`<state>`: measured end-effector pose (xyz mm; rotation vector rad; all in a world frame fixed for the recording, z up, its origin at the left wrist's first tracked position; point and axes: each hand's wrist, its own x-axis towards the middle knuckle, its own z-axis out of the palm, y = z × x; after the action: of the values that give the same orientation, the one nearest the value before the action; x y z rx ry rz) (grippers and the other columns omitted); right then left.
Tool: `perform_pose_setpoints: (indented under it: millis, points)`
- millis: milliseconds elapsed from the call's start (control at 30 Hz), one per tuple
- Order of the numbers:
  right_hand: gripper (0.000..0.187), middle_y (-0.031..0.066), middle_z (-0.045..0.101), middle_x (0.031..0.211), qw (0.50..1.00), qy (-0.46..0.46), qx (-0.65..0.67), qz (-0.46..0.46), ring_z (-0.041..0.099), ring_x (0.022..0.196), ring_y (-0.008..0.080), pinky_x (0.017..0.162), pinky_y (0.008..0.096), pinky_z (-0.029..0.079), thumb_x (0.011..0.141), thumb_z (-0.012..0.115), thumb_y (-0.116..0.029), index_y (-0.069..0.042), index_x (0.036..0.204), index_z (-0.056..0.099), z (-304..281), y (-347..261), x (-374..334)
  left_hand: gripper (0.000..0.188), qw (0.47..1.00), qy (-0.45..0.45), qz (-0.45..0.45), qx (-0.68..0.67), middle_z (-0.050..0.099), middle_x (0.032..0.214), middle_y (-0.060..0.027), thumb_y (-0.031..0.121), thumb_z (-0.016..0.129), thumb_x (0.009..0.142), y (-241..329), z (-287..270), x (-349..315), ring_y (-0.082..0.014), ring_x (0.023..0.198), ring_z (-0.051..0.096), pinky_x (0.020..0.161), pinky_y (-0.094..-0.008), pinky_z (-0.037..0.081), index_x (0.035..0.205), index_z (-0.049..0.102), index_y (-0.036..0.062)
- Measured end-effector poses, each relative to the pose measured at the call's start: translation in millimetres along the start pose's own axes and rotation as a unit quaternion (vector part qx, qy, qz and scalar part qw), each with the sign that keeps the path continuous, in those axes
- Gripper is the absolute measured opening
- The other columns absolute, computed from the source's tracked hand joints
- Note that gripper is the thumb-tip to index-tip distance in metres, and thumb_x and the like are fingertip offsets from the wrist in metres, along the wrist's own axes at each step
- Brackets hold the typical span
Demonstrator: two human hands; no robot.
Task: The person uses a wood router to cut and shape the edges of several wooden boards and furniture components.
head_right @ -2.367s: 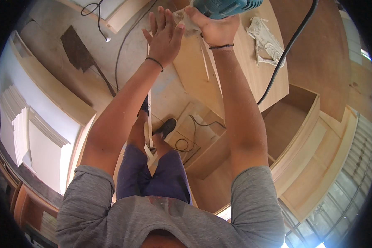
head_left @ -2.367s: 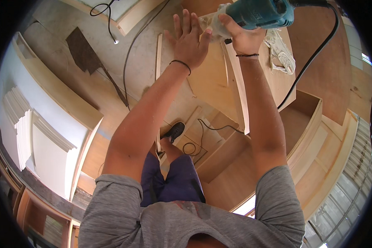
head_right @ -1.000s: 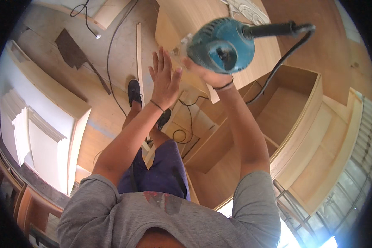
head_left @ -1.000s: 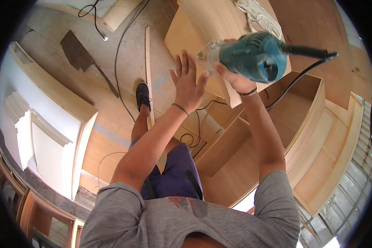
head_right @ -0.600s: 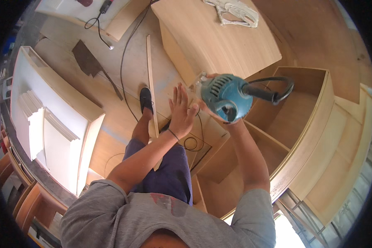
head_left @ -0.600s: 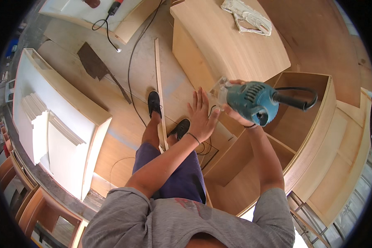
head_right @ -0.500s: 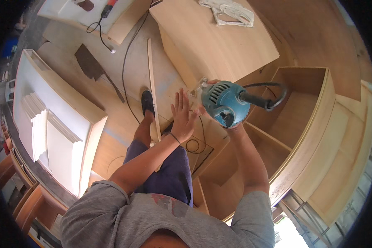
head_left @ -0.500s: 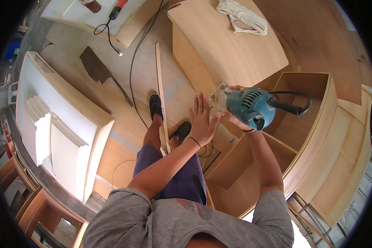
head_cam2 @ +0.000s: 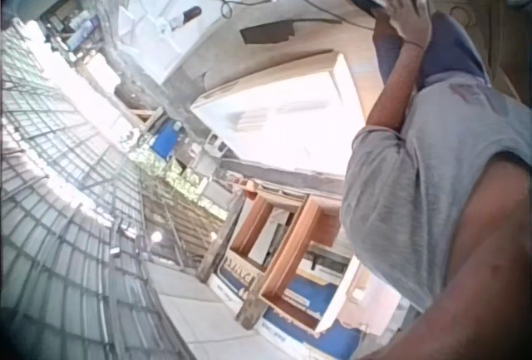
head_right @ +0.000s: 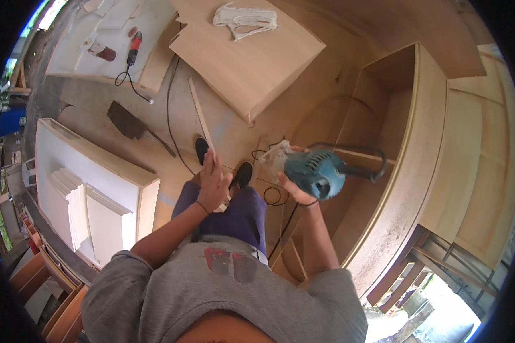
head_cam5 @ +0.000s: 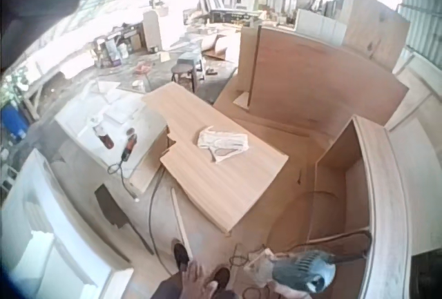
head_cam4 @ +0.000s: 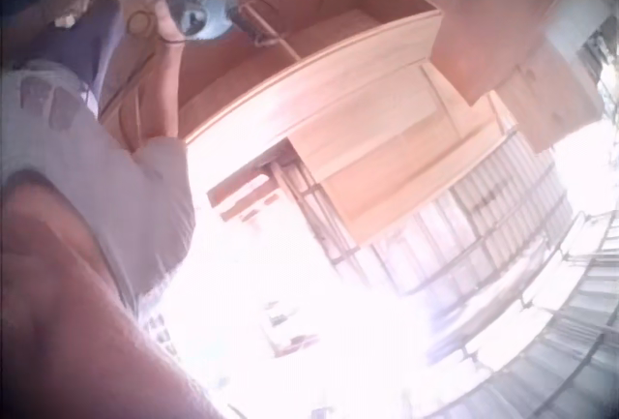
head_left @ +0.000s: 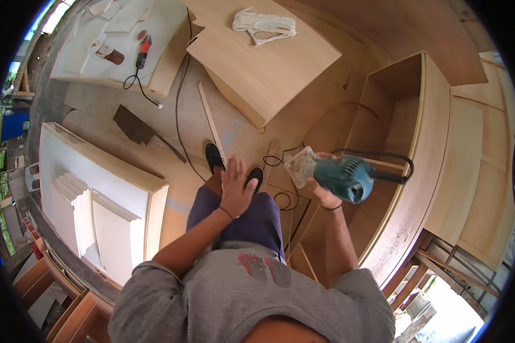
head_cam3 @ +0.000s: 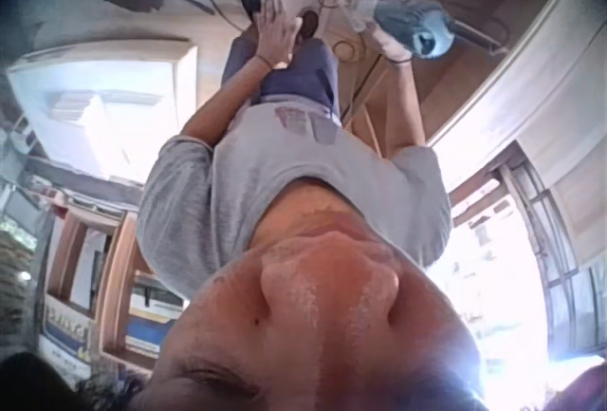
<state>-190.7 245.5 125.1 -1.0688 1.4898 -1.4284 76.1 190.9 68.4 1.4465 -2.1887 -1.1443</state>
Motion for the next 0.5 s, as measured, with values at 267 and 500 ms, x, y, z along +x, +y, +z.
perform_pose_setpoints:
  millis: [267, 500]
  points:
    - [0.077, 0.0156, 0.053, 0.118, 0.975, 0.195, 0.046, -0.097, 0.053, 0.112, 0.0282, 0.097, 0.0428, 0.043, 0.064, 0.085, -0.028, -0.002, 0.122, 0.042, -13.2, -112.0, -44.4, 0.075, 0.997, 0.025, 0.079, -0.007, 0.018, 0.152, -0.0263, 0.036, 0.052, 0.094, 52.8, -58.1, -3.0, -0.0418, 0.14, 0.02, 0.112, -0.052, 0.018, 0.147, 0.017, -0.003]
    - [0.075, 0.0145, 0.053, 0.118, 0.982, 0.137, 0.008, -0.13, 0.052, 0.112, 0.0267, 0.097, 0.0418, 0.043, 0.065, 0.086, -0.025, -0.002, 0.123, 0.043, -9.9, -139.0, -20.6, 0.109, 0.913, 0.023, 0.389, -0.118, 0.029, 0.149, -0.0229, 0.051, 0.076, 0.072, 237.6, -120.7, 32.5, -0.0361, 0.139, 0.028, 0.113, -0.0517, 0.016, 0.149, 0.016, 0.0027]
